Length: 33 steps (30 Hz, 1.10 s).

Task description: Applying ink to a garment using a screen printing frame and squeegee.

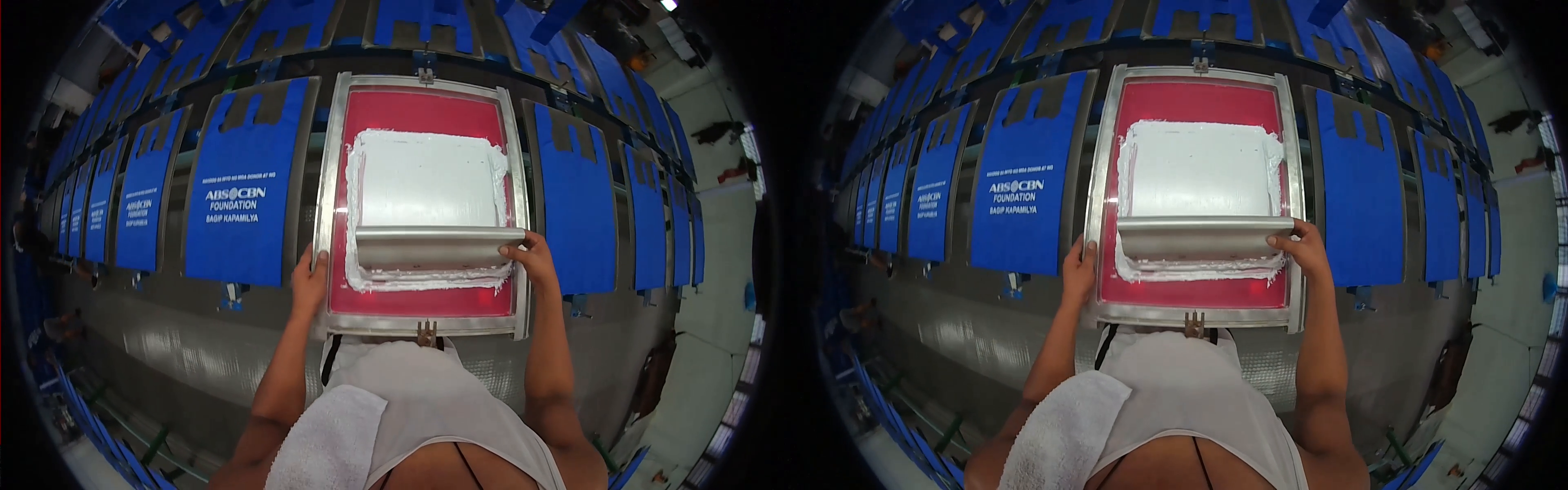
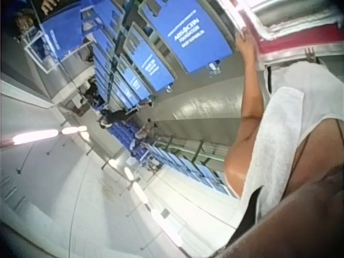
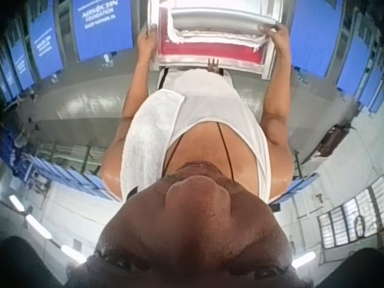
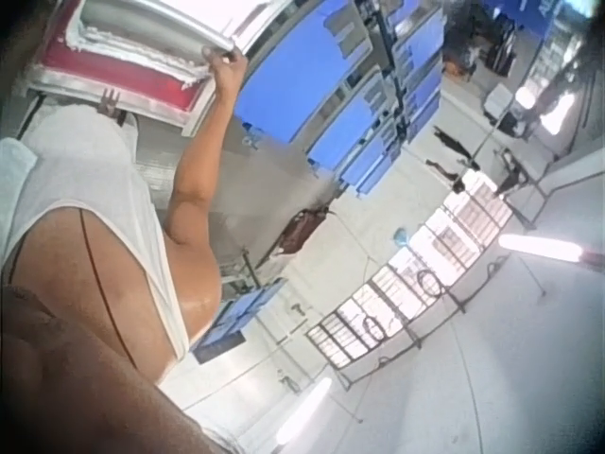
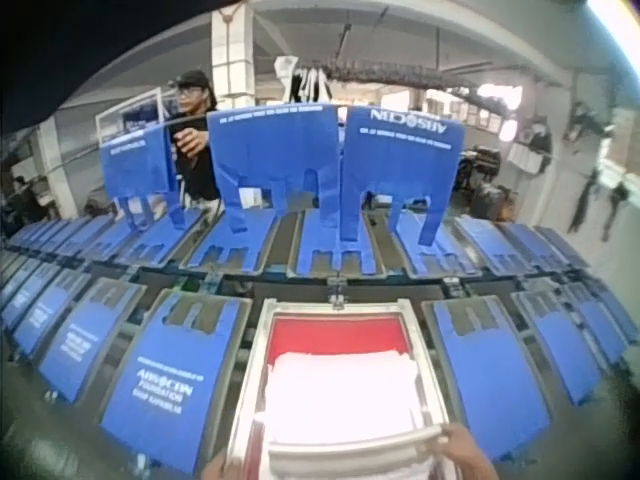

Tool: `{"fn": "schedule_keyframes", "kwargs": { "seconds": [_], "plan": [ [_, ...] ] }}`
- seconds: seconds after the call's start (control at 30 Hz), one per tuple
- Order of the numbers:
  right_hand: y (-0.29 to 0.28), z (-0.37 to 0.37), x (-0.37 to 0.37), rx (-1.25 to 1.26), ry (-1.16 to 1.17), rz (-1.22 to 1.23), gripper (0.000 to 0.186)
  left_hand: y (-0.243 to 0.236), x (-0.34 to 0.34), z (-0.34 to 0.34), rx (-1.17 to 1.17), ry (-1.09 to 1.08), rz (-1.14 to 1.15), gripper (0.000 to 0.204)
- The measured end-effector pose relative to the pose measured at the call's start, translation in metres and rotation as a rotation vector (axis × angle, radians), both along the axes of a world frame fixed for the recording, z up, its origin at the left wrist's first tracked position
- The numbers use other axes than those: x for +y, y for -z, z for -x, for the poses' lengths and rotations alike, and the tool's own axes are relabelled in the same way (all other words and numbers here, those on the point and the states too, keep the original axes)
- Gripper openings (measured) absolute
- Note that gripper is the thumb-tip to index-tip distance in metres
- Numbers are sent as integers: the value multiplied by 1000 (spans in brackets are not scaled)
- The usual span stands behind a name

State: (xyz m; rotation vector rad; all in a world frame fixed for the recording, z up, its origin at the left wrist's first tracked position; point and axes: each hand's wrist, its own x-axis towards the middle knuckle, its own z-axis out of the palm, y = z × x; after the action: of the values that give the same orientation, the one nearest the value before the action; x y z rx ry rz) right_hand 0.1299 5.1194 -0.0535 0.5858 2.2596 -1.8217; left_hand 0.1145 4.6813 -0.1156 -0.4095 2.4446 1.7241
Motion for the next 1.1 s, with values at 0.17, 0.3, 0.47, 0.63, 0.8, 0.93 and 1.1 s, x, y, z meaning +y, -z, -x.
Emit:
{"fn": "schedule_keyframes", "kwargs": {
  "seconds": [0.17,0.3,0.47,0.63,0.8,0.93,1.1],
  "plan": [
    [10,3,7,60,-33,94,31,6,4,2,29,-39,48,44],
    [18,-2,4,56,-42,112,34,17,-1,-1,73,-39,78,46],
    [36,-1,10,67,-44,-12,39,32,4,2,-131,-46,-37,47],
    [45,-4,10,53,-65,110,37,23,7,5,-23,-7,-96,48],
    [52,-10,8,84,-47,83,39,28,3,1,-13,-14,-24,51],
    [46,-8,9,35,-103,25,35,38,1,4,-108,8,89,59],
    [-5,-18,-9,-19,-472,-559,33,-17,8,-4,392,139,595,59]
  ]
}}
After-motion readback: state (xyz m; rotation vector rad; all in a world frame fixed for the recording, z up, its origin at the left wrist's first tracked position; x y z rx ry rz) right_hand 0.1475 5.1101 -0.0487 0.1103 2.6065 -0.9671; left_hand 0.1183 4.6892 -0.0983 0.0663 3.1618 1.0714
